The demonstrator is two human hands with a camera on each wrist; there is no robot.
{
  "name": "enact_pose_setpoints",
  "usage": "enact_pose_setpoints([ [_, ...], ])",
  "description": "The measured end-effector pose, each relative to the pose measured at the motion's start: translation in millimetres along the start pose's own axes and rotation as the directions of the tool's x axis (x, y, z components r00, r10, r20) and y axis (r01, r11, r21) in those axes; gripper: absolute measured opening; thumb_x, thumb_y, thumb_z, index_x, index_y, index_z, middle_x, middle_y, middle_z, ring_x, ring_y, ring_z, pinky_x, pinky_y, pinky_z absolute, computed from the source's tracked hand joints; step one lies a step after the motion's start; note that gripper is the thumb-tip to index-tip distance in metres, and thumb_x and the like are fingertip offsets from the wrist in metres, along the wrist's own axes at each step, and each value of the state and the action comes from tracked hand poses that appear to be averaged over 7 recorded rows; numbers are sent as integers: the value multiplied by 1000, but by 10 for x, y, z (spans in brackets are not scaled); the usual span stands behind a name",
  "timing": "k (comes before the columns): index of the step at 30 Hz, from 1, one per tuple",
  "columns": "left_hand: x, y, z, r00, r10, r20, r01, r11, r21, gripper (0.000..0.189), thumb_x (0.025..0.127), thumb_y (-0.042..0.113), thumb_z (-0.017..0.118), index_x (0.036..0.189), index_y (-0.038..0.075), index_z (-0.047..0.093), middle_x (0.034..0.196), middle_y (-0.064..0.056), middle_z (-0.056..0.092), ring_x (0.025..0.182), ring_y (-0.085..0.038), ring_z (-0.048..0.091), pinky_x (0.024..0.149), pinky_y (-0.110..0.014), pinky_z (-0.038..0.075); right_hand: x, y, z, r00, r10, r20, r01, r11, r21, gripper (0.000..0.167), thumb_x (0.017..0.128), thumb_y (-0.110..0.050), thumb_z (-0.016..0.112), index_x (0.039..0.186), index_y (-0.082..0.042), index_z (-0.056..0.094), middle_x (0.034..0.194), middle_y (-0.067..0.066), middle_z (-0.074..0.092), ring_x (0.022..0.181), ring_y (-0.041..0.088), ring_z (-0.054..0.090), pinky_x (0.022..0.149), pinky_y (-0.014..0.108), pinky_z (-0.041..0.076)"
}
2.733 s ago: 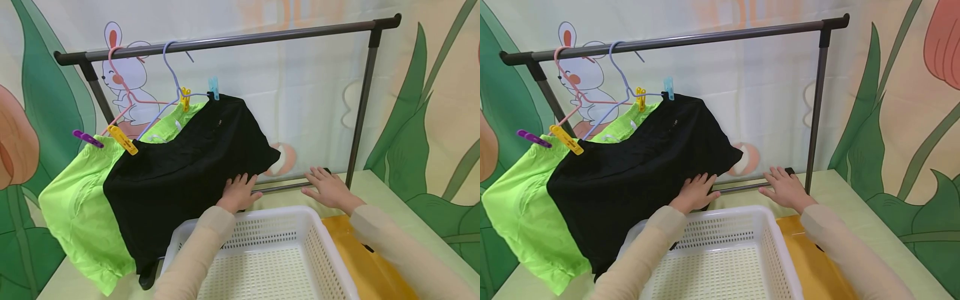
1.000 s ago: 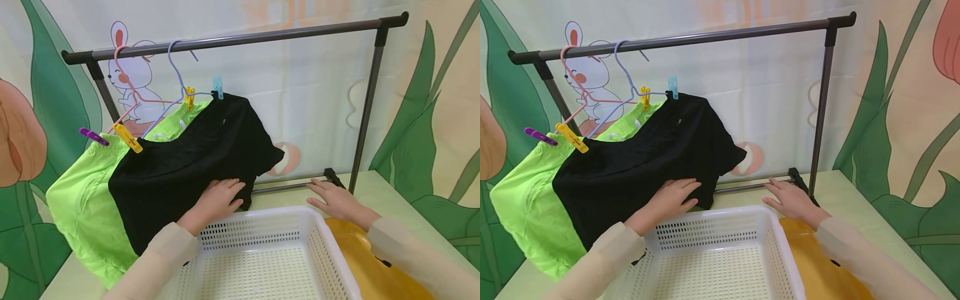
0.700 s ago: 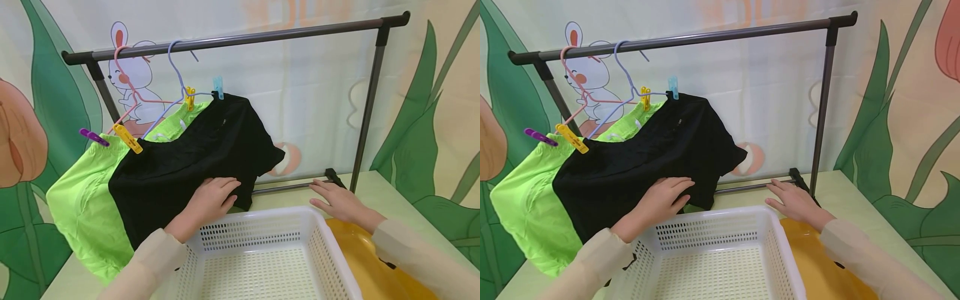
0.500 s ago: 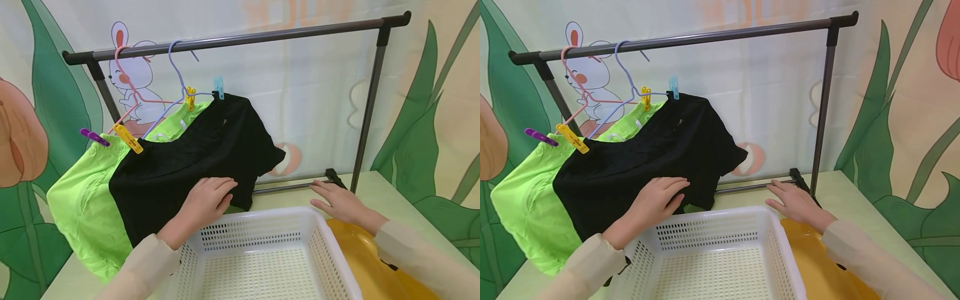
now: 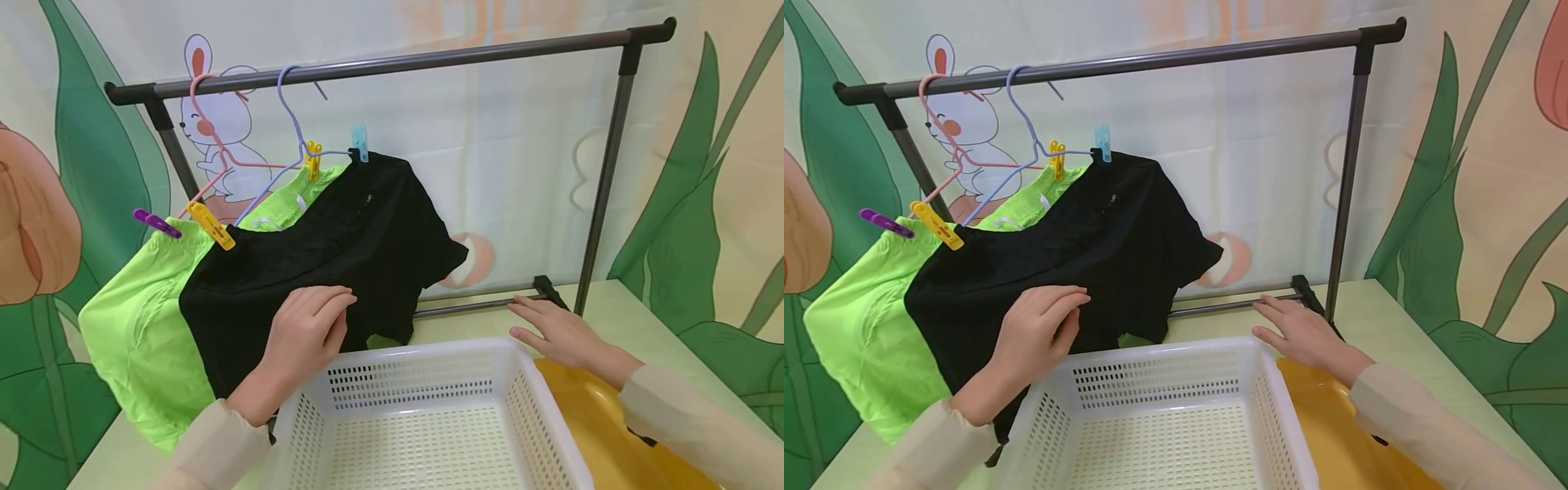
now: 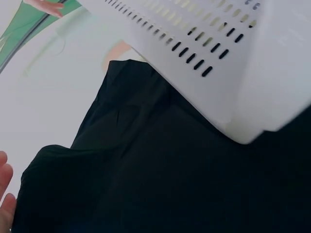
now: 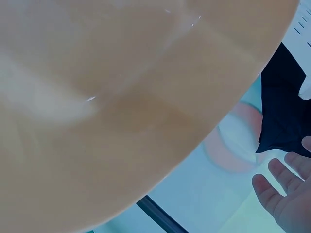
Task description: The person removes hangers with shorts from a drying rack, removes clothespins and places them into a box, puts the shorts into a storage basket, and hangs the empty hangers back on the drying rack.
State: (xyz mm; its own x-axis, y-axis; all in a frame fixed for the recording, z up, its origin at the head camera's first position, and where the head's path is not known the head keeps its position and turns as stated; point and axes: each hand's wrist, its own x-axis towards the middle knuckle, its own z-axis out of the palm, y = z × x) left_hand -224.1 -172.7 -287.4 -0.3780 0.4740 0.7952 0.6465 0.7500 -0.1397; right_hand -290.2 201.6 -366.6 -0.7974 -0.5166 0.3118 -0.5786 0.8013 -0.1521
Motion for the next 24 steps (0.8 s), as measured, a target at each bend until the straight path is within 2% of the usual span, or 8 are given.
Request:
enact_pose_setpoints([
  [4,-24,-36,-39,991,38,-132,-37,999,17,18,79,7,51,87,5,67,94,-8,66,86,-23,58,78,-37,47,-9,-6,1,1000,12,8,-12,1000,13,51,91,-40,43,130,-7,44,137,15,38,122,35,37,95,51,34],
  [9,-28,-94,-73,957,67,-283,-50,997,66,24,81,10,45,80,2,67,89,-11,67,83,-28,57,72,-39,45,-17,-25,-8,1000,5,7,-5,1000,18,51,91,-39,43,130,-6,44,137,15,38,122,34,37,95,51,34],
  [17,-42,-141,-113,906,73,-417,-30,994,110,24,80,10,46,75,1,67,88,-14,67,87,-33,55,75,-45,38,-35,-45,-2,1000,-8,3,8,1000,28,50,91,-38,45,130,-6,44,137,15,39,122,34,38,93,51,35],
  [21,-40,-165,-135,871,41,-489,16,994,111,23,79,10,45,74,1,66,91,-15,66,89,-34,54,74,-47,37,-48,-46,4,1000,-7,2,7,1000,30,50,91,-38,45,130,-6,44,137,15,39,122,34,38,93,52,35],
  [24,-42,-180,-148,852,8,-524,61,992,114,23,79,11,46,74,1,65,95,-16,65,91,-34,53,75,-48,35,-55,-43,4,1000,-5,0,5,1000,28,50,91,-38,45,129,-6,45,137,15,39,122,35,38,94,52,34],
])
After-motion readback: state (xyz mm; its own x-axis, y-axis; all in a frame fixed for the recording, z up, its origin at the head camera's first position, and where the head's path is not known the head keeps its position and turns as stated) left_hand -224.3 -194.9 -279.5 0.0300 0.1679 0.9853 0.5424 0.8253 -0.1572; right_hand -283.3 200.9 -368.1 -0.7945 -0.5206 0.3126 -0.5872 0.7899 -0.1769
